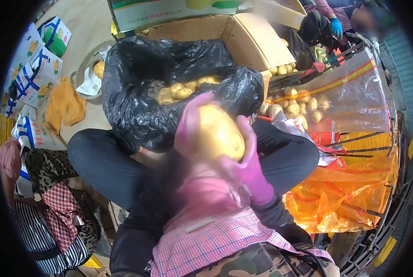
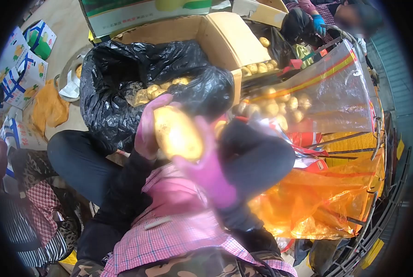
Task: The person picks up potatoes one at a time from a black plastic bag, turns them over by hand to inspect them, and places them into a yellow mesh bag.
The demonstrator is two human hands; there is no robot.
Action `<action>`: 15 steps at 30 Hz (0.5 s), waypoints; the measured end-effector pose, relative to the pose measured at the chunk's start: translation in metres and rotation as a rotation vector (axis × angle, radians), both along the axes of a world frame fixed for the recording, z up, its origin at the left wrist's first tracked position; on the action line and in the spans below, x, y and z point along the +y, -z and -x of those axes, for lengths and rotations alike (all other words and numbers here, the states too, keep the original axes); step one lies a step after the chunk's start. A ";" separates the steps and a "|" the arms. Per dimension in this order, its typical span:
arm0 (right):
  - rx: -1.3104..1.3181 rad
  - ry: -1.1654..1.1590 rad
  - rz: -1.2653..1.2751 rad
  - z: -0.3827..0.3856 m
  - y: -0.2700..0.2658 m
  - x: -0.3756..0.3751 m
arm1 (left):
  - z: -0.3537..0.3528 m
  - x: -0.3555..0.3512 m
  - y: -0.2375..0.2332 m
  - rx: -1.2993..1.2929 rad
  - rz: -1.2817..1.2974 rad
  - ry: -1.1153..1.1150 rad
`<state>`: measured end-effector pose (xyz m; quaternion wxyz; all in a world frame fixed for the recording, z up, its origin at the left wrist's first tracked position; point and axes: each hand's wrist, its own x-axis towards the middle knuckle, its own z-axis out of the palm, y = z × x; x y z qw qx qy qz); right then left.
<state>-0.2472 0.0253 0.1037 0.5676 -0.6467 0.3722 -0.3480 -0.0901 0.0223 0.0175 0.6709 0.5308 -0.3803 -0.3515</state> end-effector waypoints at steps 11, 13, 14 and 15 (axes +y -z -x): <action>-0.440 -0.145 -0.584 -0.002 0.001 0.000 | 0.003 0.015 -0.039 -0.037 0.025 -0.131; -0.881 -0.362 -1.026 0.002 0.022 -0.011 | 0.001 0.016 -0.039 -0.036 0.041 -0.098; -1.000 -0.383 -1.154 0.003 0.024 -0.013 | -0.001 0.016 -0.039 -0.015 0.050 -0.063; -1.112 -0.399 -1.287 0.004 0.025 -0.014 | -0.003 0.015 -0.039 0.027 0.065 -0.021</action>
